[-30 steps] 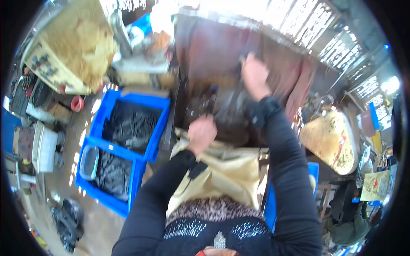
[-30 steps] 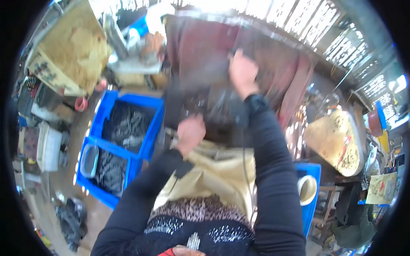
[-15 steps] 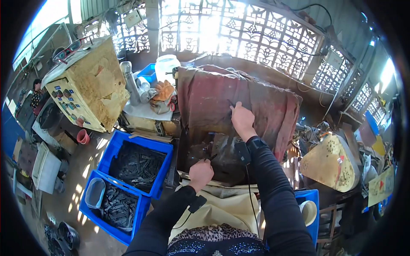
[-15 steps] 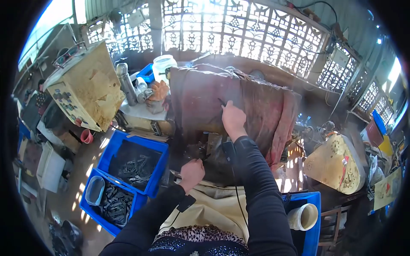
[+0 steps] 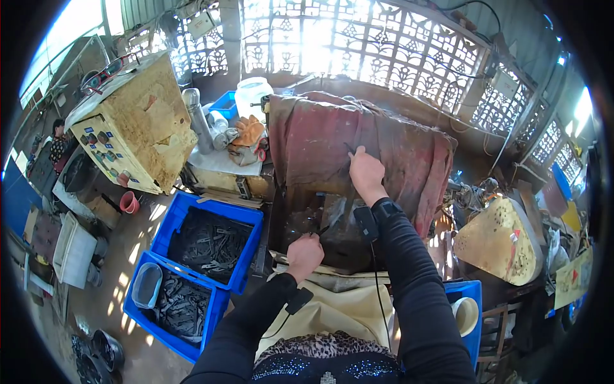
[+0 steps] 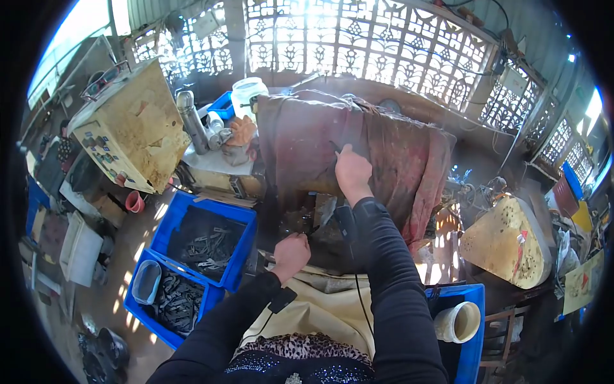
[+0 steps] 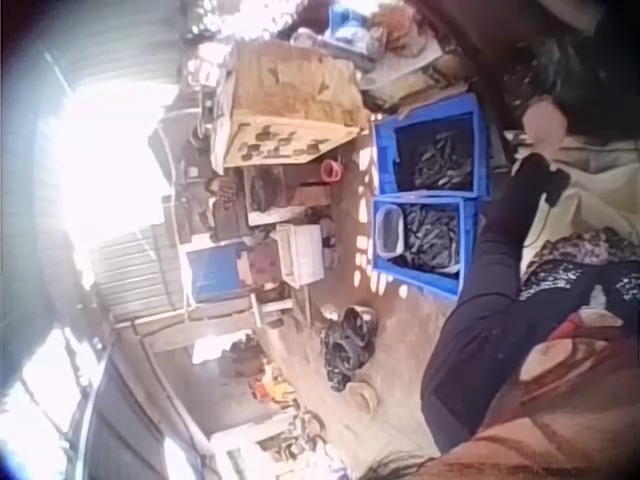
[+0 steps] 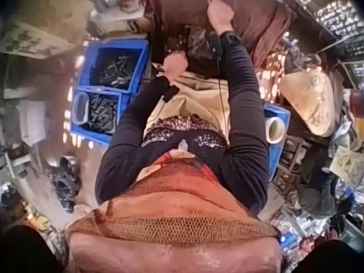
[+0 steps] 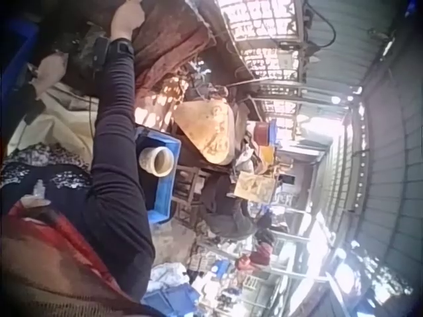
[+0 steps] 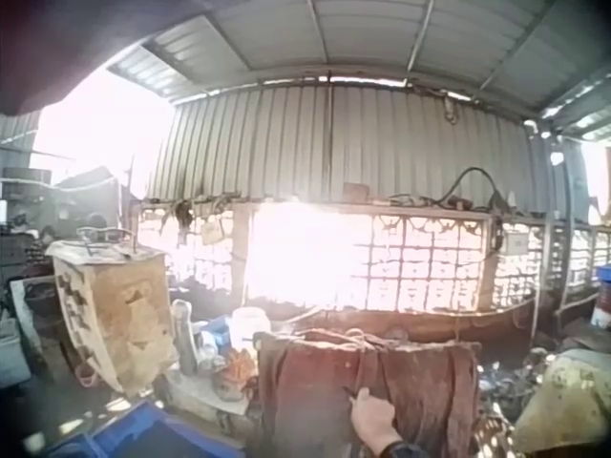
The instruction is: The person picks up a metal piece from a blue bin, places it into a machine to be ground, and then dips it into a container of liquid. They repeat this process for several pieces, placing the finished items into a separate blue bin.
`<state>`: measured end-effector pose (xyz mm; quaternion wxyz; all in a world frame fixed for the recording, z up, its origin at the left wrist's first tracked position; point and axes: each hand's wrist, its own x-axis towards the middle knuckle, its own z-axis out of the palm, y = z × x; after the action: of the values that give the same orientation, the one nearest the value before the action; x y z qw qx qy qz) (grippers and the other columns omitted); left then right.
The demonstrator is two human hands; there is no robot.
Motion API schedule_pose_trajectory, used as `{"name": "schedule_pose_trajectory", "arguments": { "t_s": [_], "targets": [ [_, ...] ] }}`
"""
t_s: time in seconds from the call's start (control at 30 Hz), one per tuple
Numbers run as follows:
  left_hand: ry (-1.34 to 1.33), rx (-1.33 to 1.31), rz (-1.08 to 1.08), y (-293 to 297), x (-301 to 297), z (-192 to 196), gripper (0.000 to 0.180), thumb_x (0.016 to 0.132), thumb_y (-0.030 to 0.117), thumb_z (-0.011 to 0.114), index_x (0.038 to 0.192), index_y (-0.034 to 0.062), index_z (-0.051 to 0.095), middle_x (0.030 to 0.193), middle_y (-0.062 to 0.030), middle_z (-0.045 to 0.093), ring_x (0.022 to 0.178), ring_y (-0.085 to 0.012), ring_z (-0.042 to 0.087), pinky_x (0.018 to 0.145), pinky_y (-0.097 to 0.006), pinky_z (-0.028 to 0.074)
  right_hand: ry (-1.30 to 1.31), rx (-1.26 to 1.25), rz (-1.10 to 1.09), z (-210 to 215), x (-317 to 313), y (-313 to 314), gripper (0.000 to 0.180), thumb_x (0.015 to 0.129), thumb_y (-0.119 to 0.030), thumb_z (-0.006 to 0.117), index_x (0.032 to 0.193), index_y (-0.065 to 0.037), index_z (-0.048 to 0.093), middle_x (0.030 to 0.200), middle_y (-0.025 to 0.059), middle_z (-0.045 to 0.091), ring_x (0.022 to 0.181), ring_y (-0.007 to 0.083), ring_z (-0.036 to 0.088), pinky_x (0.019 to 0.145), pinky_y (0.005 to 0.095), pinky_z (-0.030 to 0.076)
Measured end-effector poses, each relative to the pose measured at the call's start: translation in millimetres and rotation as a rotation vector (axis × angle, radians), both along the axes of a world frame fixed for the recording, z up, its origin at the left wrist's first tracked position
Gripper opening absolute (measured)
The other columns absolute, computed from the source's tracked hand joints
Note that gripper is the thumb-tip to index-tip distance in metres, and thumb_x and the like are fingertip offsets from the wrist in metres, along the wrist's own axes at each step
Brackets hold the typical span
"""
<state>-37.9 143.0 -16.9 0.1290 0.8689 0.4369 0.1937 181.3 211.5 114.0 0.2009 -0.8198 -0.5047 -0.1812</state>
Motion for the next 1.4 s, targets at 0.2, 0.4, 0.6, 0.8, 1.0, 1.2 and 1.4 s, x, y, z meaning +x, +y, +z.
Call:
{"name": "schedule_pose_trajectory", "arguments": {
  "t_s": [0.2, 0.4, 0.6, 0.8, 1.0, 1.2, 1.4],
  "targets": [
    [0.007, 0.002, 0.000, -0.9, 0.9, 3.0, 0.015, 0.083, 0.017, 0.053, 0.080, 0.0070, 0.065, 0.084, -0.0121, 0.067, 0.080, -0.0296, 0.067, 0.068, -0.042, 0.055, -0.012, 0.001, -0.020, -1.3, 0.9, 0.8, 0.025, 0.092, -0.031, 0.054, 0.092, -0.006, 0.053, 0.071, 0.0153, 0.067, 0.067, 0.0369, 0.068, 0.058, 0.0480, 0.053],
    [0.025, -0.023, 0.022, -1.1, -0.1, 6.1, 0.016, 0.083, 0.017, 0.053, 0.080, 0.0073, 0.065, 0.084, -0.0112, 0.068, 0.082, -0.0282, 0.067, 0.069, -0.041, 0.055, 0.038, -0.027, -0.015, 2.1, -1.6, 2.1, 0.024, 0.093, -0.029, 0.052, 0.093, -0.005, 0.053, 0.075, 0.0177, 0.068, 0.072, 0.0383, 0.068, 0.062, 0.0498, 0.053],
    [0.035, -0.018, 0.007, -2.9, 2.2, 9.2, 0.016, 0.084, 0.017, 0.053, 0.080, 0.0076, 0.065, 0.085, -0.0116, 0.068, 0.084, -0.0283, 0.067, 0.070, -0.041, 0.055, 0.097, -0.021, -0.028, 3.3, 1.3, 2.0, 0.025, 0.094, -0.030, 0.051, 0.095, -0.005, 0.054, 0.080, 0.0194, 0.068, 0.077, 0.0398, 0.068, 0.067, 0.0519, 0.052],
    [0.029, -0.011, -0.014, 0.1, 0.2, 1.2, 0.016, 0.084, 0.017, 0.053, 0.080, 0.0082, 0.066, 0.086, -0.0125, 0.068, 0.084, -0.0291, 0.067, 0.071, -0.041, 0.055, 0.111, -0.022, -0.022, 3.9, -0.8, 2.6, 0.027, 0.094, -0.032, 0.051, 0.098, -0.005, 0.054, 0.082, 0.0196, 0.068, 0.079, 0.0414, 0.067, 0.069, 0.0531, 0.051],
    [0.011, -0.018, 0.023, -8.6, -4.5, -1.5, 0.016, 0.084, 0.017, 0.053, 0.080, 0.0078, 0.065, 0.084, -0.0130, 0.067, 0.083, -0.0299, 0.067, 0.070, -0.043, 0.054, 0.128, -0.008, -0.034, 3.9, -11.2, -8.8, 0.028, 0.094, -0.033, 0.051, 0.098, -0.005, 0.054, 0.083, 0.0201, 0.068, 0.080, 0.0415, 0.067, 0.069, 0.0536, 0.051],
    [-0.354, 0.017, 0.017, 3.7, -6.9, -27.8, 0.017, 0.087, 0.015, 0.051, 0.087, 0.0089, 0.066, 0.087, -0.0150, 0.065, 0.084, -0.0342, 0.064, 0.072, -0.045, 0.052, 0.147, 0.054, 0.065, 4.1, -23.1, -53.7, 0.030, 0.095, -0.036, 0.051, 0.097, -0.006, 0.054, 0.085, 0.0199, 0.067, 0.081, 0.0408, 0.064, 0.068, 0.0530, 0.049],
    [-0.626, -0.182, -0.120, 36.1, -13.2, 1.3, 0.021, 0.082, 0.005, 0.056, 0.097, 0.0013, 0.069, 0.092, -0.0187, 0.066, 0.086, -0.0345, 0.064, 0.076, -0.040, 0.052, 0.230, 0.091, 0.220, -19.8, -66.7, -156.8, 0.022, 0.092, -0.029, 0.059, 0.098, -0.008, 0.056, 0.080, 0.0157, 0.065, 0.075, 0.0369, 0.064, 0.063, 0.0482, 0.049]
  ]
}}
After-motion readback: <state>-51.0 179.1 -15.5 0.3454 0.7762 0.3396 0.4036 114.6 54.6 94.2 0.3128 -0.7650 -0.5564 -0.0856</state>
